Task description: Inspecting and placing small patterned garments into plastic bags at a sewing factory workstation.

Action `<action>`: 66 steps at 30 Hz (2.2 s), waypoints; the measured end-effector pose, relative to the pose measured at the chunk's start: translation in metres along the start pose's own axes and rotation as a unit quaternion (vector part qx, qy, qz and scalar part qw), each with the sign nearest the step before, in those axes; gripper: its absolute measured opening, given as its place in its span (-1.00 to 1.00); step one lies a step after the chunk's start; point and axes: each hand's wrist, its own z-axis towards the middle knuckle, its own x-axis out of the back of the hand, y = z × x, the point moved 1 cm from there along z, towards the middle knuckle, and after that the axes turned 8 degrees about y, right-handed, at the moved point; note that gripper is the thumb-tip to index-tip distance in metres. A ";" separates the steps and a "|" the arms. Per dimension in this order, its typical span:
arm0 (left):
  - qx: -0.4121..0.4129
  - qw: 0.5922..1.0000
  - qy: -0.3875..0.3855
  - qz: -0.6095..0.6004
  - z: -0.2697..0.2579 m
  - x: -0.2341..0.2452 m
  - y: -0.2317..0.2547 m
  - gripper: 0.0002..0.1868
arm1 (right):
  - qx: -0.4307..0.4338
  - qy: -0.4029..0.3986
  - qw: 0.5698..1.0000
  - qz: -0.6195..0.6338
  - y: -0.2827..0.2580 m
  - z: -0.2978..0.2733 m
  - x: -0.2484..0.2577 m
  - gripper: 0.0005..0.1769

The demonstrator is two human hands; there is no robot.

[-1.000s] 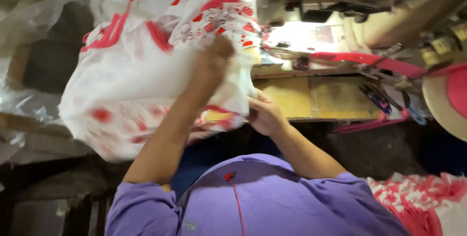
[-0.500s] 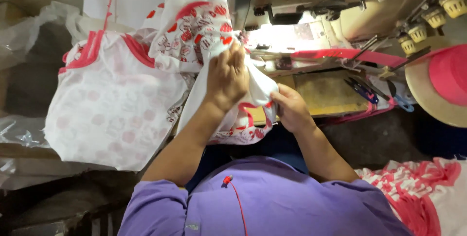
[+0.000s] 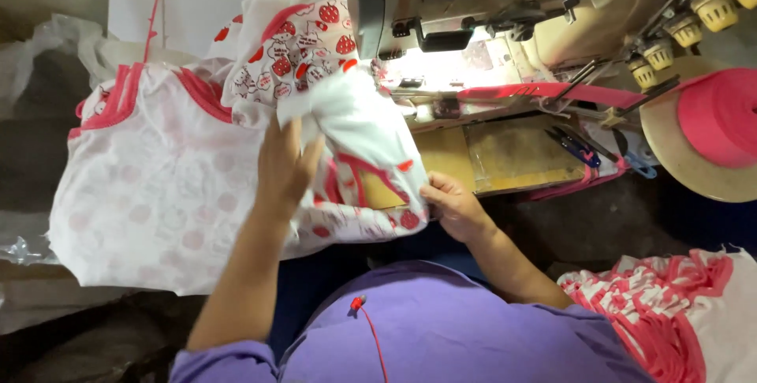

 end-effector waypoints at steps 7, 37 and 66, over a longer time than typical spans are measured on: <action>0.154 0.981 -0.105 0.041 0.100 -0.041 -0.009 -0.24 | -0.015 -0.009 0.999 -0.044 -0.003 0.025 -0.018 -0.82; -0.297 0.935 0.097 0.166 0.084 -0.024 -0.021 -0.59 | 0.494 0.071 0.757 -0.423 -0.076 0.068 -0.083 -0.74; 0.127 0.979 0.093 0.132 -0.165 0.088 -0.091 -0.89 | 0.492 -0.209 0.568 -0.626 0.049 0.081 -0.247 -0.46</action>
